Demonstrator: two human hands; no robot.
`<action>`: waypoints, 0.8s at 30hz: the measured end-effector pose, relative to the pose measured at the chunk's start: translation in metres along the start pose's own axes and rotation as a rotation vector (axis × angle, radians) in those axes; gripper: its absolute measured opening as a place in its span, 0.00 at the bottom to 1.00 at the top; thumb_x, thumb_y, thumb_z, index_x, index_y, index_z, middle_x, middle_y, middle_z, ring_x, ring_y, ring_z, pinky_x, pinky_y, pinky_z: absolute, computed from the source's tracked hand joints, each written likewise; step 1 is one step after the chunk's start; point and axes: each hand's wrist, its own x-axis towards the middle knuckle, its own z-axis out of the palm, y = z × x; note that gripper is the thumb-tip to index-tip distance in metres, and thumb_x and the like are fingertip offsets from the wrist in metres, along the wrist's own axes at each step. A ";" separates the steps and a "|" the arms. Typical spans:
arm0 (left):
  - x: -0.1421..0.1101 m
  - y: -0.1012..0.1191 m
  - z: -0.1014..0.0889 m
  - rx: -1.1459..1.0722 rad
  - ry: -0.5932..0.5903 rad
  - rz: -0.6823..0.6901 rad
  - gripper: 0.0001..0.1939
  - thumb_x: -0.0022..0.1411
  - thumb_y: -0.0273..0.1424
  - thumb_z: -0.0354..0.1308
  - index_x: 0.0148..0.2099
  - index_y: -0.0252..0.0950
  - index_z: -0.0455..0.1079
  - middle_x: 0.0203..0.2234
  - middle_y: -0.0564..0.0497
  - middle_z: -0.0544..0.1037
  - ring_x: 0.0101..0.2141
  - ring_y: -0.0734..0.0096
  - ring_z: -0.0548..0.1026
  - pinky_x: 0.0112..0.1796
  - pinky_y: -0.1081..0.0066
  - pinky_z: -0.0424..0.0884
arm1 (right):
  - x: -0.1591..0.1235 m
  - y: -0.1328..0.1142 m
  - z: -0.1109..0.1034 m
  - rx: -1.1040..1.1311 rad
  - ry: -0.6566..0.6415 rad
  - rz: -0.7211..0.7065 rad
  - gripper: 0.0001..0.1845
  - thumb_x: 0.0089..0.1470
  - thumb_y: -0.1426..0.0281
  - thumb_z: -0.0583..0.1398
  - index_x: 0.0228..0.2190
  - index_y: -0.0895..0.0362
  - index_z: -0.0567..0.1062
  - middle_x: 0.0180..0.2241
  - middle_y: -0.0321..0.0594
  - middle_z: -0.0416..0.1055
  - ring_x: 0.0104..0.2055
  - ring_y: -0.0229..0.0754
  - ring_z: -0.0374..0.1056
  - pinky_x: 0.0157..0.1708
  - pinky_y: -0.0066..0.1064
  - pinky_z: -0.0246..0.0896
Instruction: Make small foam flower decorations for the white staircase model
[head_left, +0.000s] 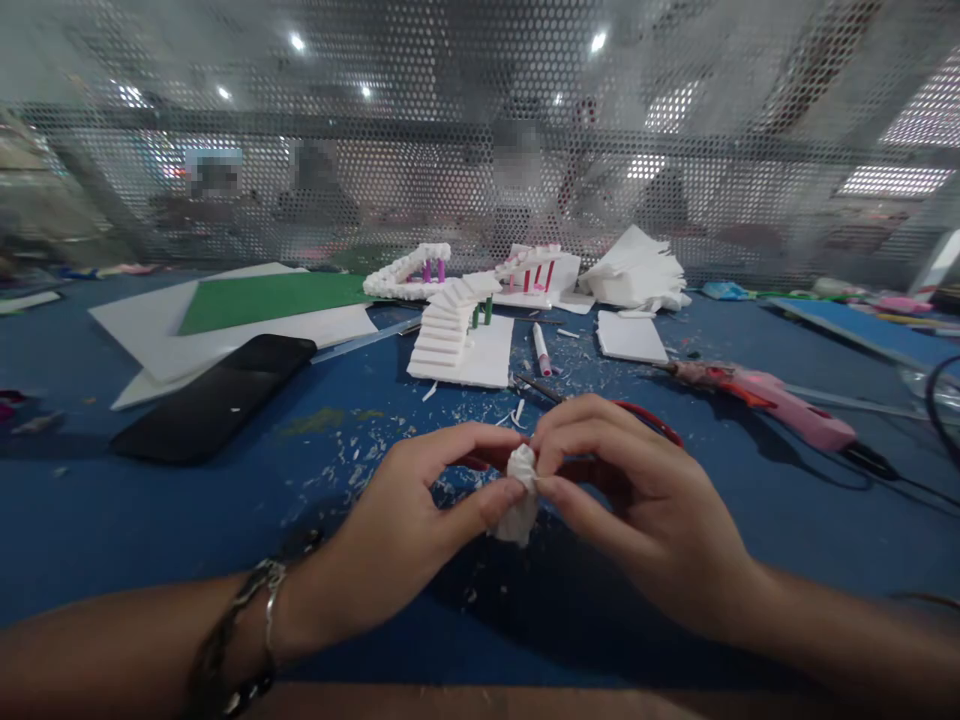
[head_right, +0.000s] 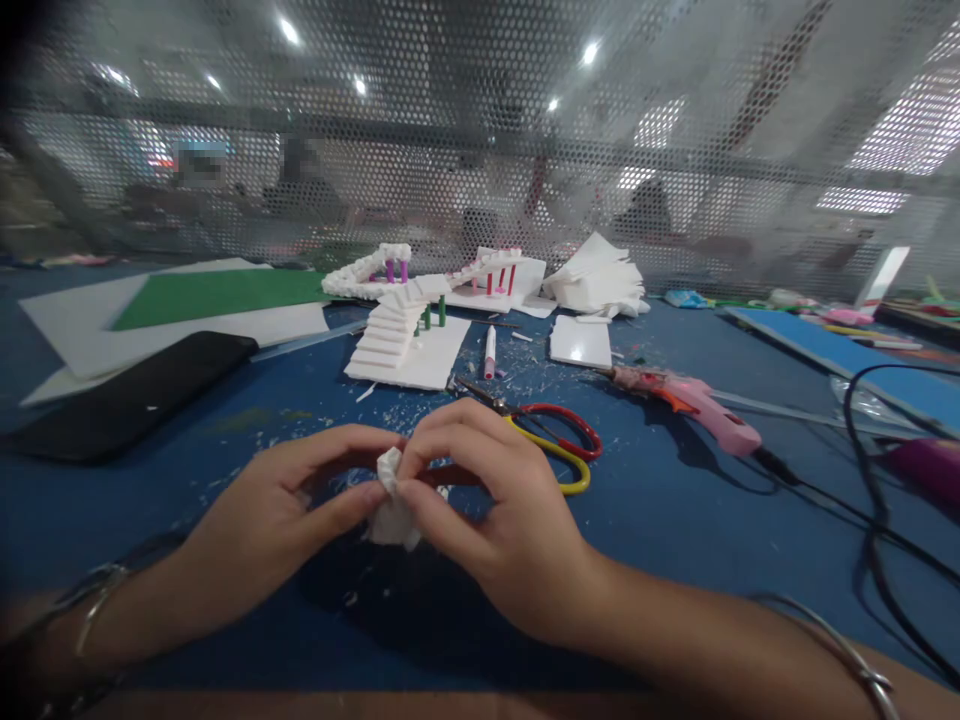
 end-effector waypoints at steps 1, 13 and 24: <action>0.000 0.001 -0.001 0.034 0.014 0.017 0.08 0.54 0.28 0.55 0.39 0.38 0.68 0.32 0.55 0.76 0.32 0.75 0.72 0.36 0.78 0.68 | 0.000 0.000 0.000 -0.018 -0.003 -0.017 0.05 0.47 0.80 0.55 0.26 0.60 0.69 0.30 0.38 0.62 0.32 0.31 0.61 0.30 0.19 0.61; 0.001 0.000 0.002 -0.096 -0.082 -0.055 0.05 0.56 0.27 0.50 0.36 0.37 0.65 0.27 0.57 0.72 0.27 0.79 0.69 0.29 0.81 0.66 | 0.000 -0.002 0.001 -0.246 0.064 -0.153 0.04 0.43 0.81 0.58 0.24 0.62 0.70 0.27 0.37 0.62 0.29 0.31 0.61 0.29 0.20 0.60; 0.005 0.001 0.006 -0.638 -0.249 -0.369 0.09 0.55 0.34 0.53 0.34 0.35 0.58 0.18 0.59 0.69 0.19 0.82 0.66 0.20 0.83 0.61 | 0.001 0.000 0.005 -0.275 0.063 -0.275 0.05 0.44 0.80 0.57 0.25 0.59 0.69 0.27 0.36 0.63 0.29 0.31 0.62 0.29 0.21 0.60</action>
